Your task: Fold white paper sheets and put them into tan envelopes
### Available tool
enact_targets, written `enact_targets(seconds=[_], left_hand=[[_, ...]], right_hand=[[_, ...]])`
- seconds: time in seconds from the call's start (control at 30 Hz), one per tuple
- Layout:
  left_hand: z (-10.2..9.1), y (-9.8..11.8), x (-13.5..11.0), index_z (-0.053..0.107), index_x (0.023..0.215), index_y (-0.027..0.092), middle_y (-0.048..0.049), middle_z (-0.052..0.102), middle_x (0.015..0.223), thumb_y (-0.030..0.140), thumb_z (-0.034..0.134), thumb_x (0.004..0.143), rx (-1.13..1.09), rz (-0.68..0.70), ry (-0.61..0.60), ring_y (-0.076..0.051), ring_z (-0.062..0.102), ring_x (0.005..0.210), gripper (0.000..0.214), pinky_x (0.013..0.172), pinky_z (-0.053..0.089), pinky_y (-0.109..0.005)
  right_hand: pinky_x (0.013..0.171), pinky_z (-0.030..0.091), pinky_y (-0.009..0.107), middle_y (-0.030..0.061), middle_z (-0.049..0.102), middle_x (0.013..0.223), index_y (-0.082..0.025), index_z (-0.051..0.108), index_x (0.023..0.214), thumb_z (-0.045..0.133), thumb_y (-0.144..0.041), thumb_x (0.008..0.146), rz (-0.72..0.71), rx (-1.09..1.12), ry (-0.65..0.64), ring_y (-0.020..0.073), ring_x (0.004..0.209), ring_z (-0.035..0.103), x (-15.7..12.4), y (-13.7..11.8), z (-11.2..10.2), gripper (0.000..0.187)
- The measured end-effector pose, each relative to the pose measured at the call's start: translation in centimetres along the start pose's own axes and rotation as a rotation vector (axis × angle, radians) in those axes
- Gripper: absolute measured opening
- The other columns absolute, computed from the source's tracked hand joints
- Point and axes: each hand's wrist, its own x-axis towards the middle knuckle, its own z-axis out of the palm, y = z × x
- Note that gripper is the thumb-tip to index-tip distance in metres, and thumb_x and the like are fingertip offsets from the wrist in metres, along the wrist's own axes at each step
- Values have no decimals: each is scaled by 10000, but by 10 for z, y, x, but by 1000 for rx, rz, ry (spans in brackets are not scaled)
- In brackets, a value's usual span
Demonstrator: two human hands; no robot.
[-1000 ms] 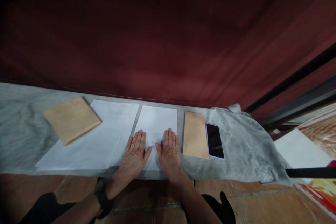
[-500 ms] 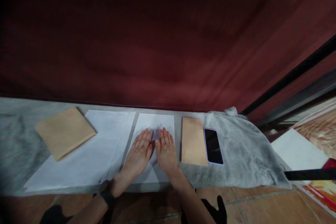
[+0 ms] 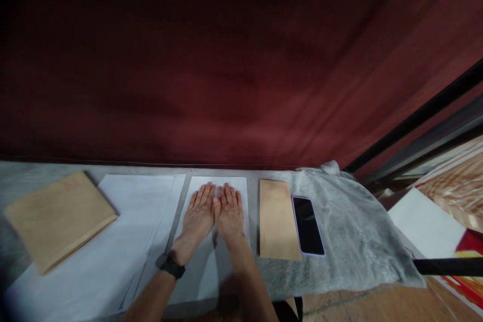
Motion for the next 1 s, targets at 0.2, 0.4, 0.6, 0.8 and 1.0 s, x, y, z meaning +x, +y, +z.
enact_targets(seconds=[0.2,0.4,0.6,0.8,1.0], left_hand=[[6,-9,4,387,1493,6,-223,404,1545,263,322,978,-33,-130,130,-286,329,1477,579,1191,312,-491],[1,-15,-3,378,1494,-9,-250,445,1510,262,326,980,-55,-163,199,-311,355,1461,584,1182,320,-515],[-18,-3,-25,371,1487,-29,-250,418,1531,286,323,995,-38,-90,171,-318,316,1478,586,1204,292,-507],[-21,17,-96,147,1586,68,-161,343,1600,105,297,922,-3,165,84,-232,282,1499,681,1225,282,-436],[-25,10,-133,94,1588,55,-202,317,1601,180,352,943,-10,199,97,-271,281,1498,706,1203,310,-474]], right_hand=[[1174,309,534,219,319,1584,-59,375,1515,331,-408,1051,47,-97,180,314,1472,332,3,18,12,582],[1180,318,533,264,334,1563,8,358,1505,343,-415,1048,65,-126,191,324,1480,310,-1,31,6,623],[1209,297,518,240,326,1579,4,307,1527,286,-382,1058,77,-16,127,290,1498,274,-25,18,-12,608],[1215,327,470,115,251,1636,-154,143,1596,296,-383,1057,-202,111,-34,230,1516,230,-90,-9,-19,605],[1205,340,486,147,274,1619,-119,210,1583,401,-434,1030,-264,-32,-38,282,1495,286,-126,0,-24,664]])
